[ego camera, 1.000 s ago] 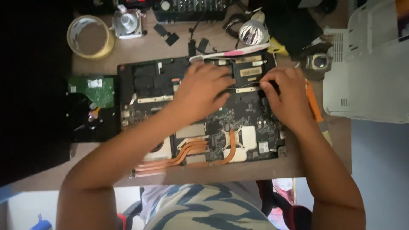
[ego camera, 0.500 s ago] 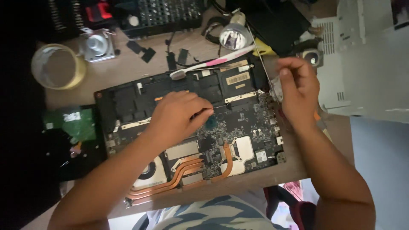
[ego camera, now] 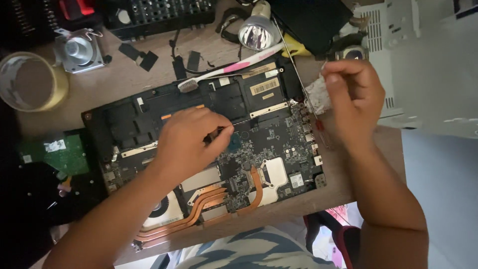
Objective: Repairing a laptop by connecting internal ribbon cables and using a screwdriver on the motherboard
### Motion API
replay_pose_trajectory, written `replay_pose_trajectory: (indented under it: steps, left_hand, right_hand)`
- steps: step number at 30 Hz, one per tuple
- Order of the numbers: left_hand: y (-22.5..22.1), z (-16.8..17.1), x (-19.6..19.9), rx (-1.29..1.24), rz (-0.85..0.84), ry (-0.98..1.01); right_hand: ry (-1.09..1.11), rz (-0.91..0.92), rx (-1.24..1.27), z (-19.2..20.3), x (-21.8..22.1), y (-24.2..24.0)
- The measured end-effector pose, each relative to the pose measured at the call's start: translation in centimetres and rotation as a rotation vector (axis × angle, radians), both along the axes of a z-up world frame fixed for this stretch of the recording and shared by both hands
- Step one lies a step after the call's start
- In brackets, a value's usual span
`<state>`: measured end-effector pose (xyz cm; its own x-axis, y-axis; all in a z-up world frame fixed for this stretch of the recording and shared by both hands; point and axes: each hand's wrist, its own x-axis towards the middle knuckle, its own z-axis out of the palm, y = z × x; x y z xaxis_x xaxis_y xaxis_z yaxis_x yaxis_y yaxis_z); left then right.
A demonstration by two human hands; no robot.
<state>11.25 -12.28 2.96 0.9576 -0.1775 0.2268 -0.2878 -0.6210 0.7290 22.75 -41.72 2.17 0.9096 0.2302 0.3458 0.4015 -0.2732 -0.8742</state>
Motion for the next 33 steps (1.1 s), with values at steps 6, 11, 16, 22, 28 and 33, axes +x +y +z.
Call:
replay_pose_trajectory:
  steps: [6, 11, 16, 22, 28, 33]
  left_hand:
    - [-0.2, 0.5, 0.0, -0.075, 0.01, -0.011]
    - [-0.3, 0.6, 0.0, -0.045, 0.014, -0.029]
    - [-0.3, 0.4, -0.1, -0.055, 0.009, -0.019]
    - [-0.1, 0.4, -0.1, -0.029, 0.009, -0.043]
    - [0.1, 0.2, -0.4, -0.036, 0.01, -0.043]
    - [0.8, -0.1, -0.3, 0.043, 0.017, -0.066]
  right_hand:
    - [-0.035, 0.009, 0.032, 0.3, -0.4, 0.3]
    - [-0.022, 0.017, 0.033, 0.5, -0.6, 0.5]
    - [-0.019, 0.012, 0.016, 0.3, -0.8, 0.4]
    - [-0.021, 0.021, 0.006, 0.3, -0.7, 0.6]
    - [0.023, 0.049, 0.068, 0.0, -1.6, 1.6]
    - [0.017, 0.097, -0.19, 2.1, -1.1, 1.1]
